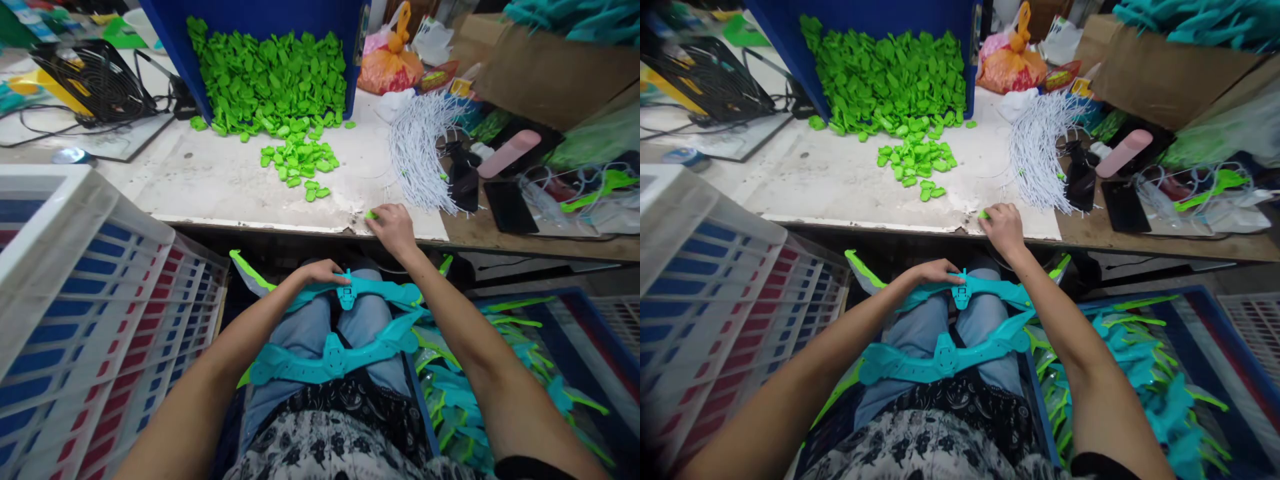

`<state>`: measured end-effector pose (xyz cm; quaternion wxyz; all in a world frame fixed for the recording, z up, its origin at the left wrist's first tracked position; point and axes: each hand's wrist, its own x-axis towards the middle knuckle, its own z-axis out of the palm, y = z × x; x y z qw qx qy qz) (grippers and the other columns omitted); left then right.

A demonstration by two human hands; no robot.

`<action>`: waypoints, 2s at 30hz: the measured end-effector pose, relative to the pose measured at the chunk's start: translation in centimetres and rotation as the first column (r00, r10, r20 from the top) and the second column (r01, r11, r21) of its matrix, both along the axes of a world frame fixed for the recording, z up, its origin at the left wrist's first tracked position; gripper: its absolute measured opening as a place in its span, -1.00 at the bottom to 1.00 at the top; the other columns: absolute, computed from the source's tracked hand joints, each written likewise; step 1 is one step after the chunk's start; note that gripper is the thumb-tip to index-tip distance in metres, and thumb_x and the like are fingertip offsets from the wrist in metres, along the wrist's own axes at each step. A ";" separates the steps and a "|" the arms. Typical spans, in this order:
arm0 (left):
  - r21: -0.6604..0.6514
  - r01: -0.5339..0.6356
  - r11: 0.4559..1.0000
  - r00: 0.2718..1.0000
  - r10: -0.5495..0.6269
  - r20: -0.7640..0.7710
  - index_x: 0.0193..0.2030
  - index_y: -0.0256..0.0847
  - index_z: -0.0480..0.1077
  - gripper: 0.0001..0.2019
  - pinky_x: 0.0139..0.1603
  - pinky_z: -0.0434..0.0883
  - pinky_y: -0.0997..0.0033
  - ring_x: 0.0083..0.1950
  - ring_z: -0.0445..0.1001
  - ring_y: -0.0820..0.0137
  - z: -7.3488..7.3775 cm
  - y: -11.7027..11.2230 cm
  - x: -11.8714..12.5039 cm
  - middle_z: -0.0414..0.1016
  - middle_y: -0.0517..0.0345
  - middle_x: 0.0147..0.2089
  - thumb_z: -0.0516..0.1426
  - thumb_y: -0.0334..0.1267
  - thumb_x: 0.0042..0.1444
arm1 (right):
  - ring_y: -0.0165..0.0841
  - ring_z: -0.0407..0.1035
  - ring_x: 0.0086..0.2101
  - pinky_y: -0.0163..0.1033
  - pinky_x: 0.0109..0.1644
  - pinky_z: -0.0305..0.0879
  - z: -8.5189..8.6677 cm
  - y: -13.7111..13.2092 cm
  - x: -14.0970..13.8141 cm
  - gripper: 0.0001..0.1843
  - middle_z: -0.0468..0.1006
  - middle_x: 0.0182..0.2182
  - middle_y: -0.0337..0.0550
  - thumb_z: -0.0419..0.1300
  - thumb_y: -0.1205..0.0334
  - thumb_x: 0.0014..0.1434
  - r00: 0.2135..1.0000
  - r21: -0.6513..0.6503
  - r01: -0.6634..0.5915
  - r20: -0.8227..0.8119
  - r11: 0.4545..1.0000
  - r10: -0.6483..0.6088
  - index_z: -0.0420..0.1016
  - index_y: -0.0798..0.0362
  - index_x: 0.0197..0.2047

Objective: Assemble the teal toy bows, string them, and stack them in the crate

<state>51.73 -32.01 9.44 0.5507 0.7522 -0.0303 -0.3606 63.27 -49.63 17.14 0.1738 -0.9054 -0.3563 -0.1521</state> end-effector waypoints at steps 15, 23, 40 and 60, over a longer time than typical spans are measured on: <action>0.015 -0.099 0.995 0.993 0.100 -0.066 -0.50 -0.35 0.42 -0.27 -0.48 0.22 0.44 -0.52 0.33 0.41 -0.3 -0.6 -0.5 0.40 0.10 -0.56 0.00 0.44 -0.16 | -0.18 0.35 -0.01 -0.05 -0.01 0.29 -9.0 -4.2 -12.6 -0.73 0.51 -0.03 0.03 0.06 0.28 0.24 0.898 -0.028 -0.440 -0.032 0.898 0.439 0.49 0.09 -0.04; 0.058 0.068 0.996 0.990 -0.074 0.121 -0.36 -0.35 0.44 -0.42 -0.42 0.16 0.48 -0.43 0.25 0.46 -1.1 -0.3 -0.1 0.35 0.19 -0.47 0.16 0.25 -0.15 | -0.15 0.29 0.04 0.01 0.07 0.23 -9.0 -4.0 -13.7 -0.64 0.48 0.00 -0.03 0.16 0.15 0.16 0.943 0.127 -0.176 -0.264 0.976 0.204 0.40 0.02 0.03; 0.396 -0.375 0.838 0.710 -0.015 0.704 0.03 -0.28 0.35 -0.59 0.04 0.27 0.27 0.05 0.30 0.19 0.9 -2.8 -4.7 0.37 -0.08 0.00 0.10 -0.05 0.13 | -0.21 0.33 -0.15 -0.15 -0.06 0.22 -0.2 3.2 -4.7 -0.70 0.54 -0.21 -0.05 -0.04 0.18 0.27 0.961 -0.005 -0.204 -0.191 0.979 0.199 0.50 0.02 -0.16; 0.737 -0.162 0.656 0.817 -0.330 0.473 0.12 -0.22 0.25 -0.64 -0.15 0.35 0.23 -0.06 0.41 0.14 1.1 -2.5 -4.6 0.42 -0.14 -0.08 0.02 -0.29 0.17 | -0.26 0.39 -0.41 -0.23 -0.31 0.24 3.0 3.2 4.6 -0.74 0.51 -0.54 -0.07 0.14 0.13 0.07 0.891 -0.208 0.075 -0.425 0.975 -0.159 0.55 0.13 -0.44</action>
